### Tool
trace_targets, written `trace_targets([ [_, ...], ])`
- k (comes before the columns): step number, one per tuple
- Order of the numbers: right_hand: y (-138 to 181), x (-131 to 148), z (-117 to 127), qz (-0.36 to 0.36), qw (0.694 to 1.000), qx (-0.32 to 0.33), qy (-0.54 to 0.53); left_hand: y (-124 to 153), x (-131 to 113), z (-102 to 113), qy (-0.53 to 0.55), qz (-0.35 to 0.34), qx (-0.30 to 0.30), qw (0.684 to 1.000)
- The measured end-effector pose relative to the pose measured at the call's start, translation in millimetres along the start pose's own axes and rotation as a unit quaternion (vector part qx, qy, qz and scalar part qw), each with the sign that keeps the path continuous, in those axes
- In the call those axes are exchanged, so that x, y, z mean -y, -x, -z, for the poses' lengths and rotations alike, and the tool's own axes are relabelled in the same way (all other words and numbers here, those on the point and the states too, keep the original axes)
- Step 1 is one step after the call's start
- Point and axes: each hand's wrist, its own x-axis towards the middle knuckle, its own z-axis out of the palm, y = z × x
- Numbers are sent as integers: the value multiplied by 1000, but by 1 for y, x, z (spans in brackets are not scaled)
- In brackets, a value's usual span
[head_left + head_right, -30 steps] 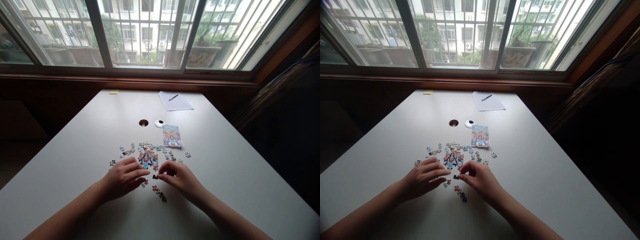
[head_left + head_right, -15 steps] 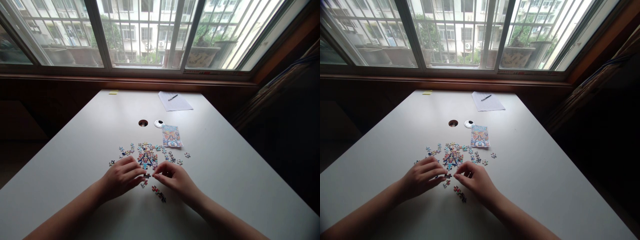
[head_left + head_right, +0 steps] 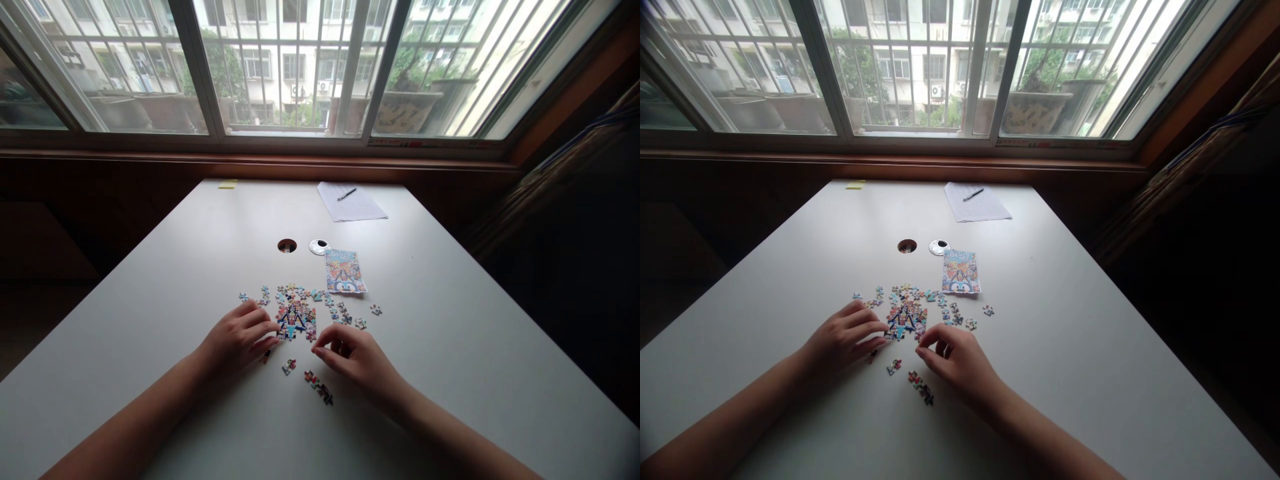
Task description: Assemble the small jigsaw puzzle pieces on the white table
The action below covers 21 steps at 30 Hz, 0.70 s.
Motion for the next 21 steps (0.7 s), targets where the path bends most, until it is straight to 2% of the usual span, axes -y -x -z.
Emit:
trace_targets([
  [6,2,-2,-1,9,1000,10,-4,1,0,-2,-8,29,7,1000],
  [21,2,-1,-1,13,1000,17,-6,-2,-3,0,-17,21,4,1000],
])
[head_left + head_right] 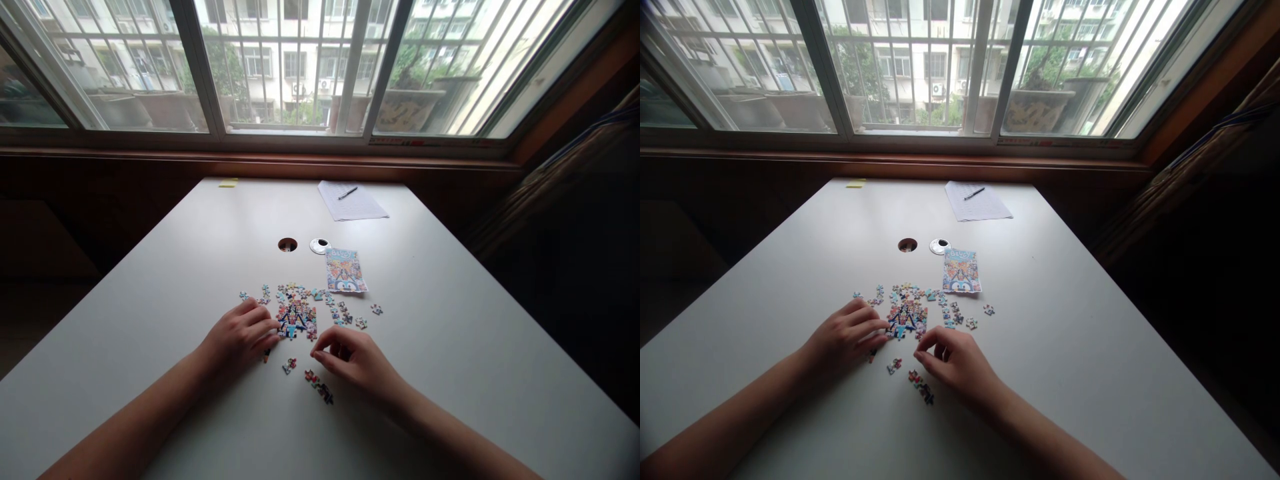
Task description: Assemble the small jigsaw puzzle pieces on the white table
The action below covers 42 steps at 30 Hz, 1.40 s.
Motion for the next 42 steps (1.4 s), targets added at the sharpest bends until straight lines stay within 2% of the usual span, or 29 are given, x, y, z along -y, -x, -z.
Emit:
trace_targets([
  [16,0,-1,4,8,1000,-4,4,6,7,6,-1,4,-4,1000],
  [21,0,-1,8,-15,999,-16,-38,7,7,7,2,-9,-9,1000],
  [23,2,-2,12,-17,995,-55,-83,7,8,7,5,-6,-8,1000],
  [26,4,-4,20,6,976,-151,-155,7,10,10,12,6,-13,1000],
  [30,3,-8,35,47,951,-242,-184,8,15,14,23,14,-35,999],
  [38,-5,-13,59,63,941,-302,-142,10,26,21,40,67,-86,993],
  [42,-6,-16,71,57,949,-302,-68,12,35,25,42,96,-117,988],
])
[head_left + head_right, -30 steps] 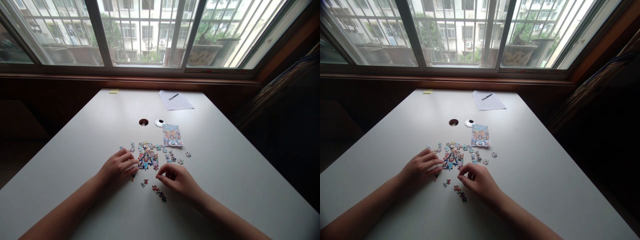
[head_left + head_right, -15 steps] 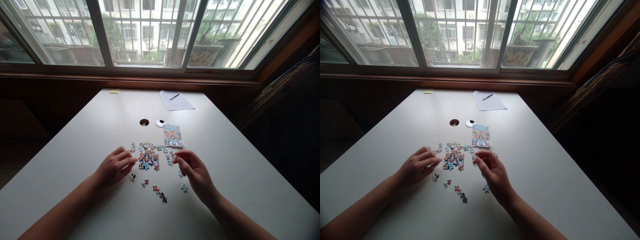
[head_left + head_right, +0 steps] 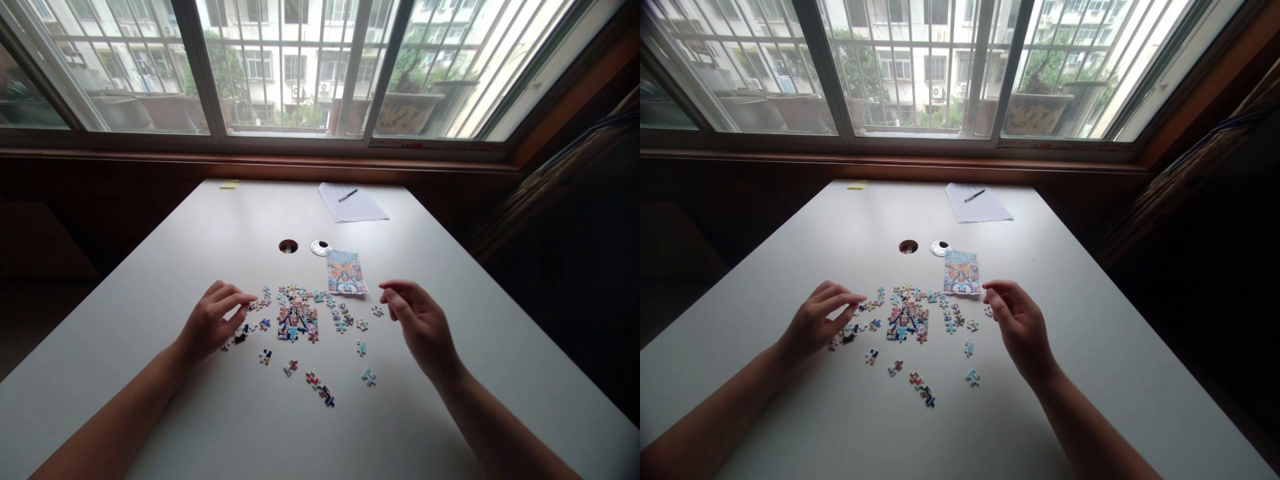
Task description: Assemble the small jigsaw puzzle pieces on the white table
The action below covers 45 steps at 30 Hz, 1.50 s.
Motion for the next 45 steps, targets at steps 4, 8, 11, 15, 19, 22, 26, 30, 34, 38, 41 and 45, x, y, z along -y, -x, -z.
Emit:
trace_targets([
  [4,-7,-2,8,50,993,39,101,-1,6,5,-7,40,-25,999],
  [8,-12,-6,12,111,967,104,206,-3,7,11,6,91,-46,995],
  [11,-13,-12,11,148,941,150,265,-3,9,16,14,145,-54,988],
  [15,-12,-22,11,193,903,200,327,-1,17,22,26,233,-48,971],
  [19,-13,-27,13,204,882,234,355,-2,23,30,40,317,-38,947],
  [22,-13,-25,16,196,882,231,361,-4,25,36,55,348,-33,935],
  [26,-16,-23,21,186,882,232,366,-3,29,44,66,350,-22,934],
  [30,-19,-24,24,191,878,233,372,1,38,47,77,305,59,947],
  [34,-21,-25,28,192,878,231,374,5,43,44,65,225,131,963],
  [38,-21,-24,31,191,881,227,369,7,45,36,68,120,177,975],
  [41,-20,-24,30,194,881,226,368,8,43,29,61,52,196,977],
  [45,-19,-25,27,200,879,230,368,8,35,22,52,18,228,972],
])
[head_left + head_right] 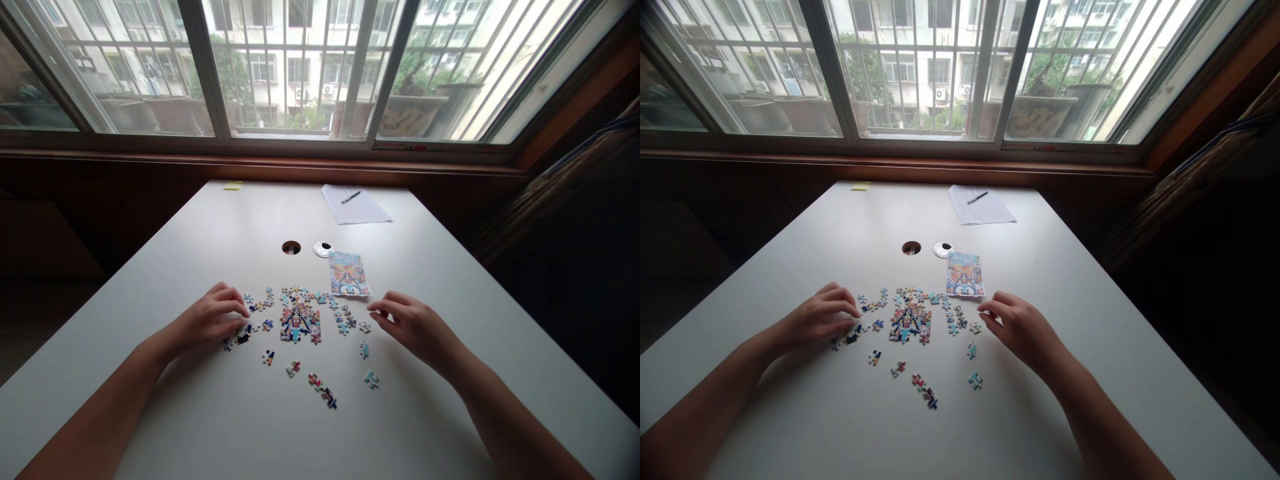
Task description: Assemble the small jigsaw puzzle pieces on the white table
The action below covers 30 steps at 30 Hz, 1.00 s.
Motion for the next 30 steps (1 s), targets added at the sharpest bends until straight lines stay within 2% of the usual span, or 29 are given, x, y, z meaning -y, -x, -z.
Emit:
trace_targets([
  [10,-1,6,-2,14,1000,2,-8,-8,-27,-5,-33,7,10,999],
  [30,0,5,-9,33,999,24,-18,-8,-16,-10,-27,-4,13,1000],
])
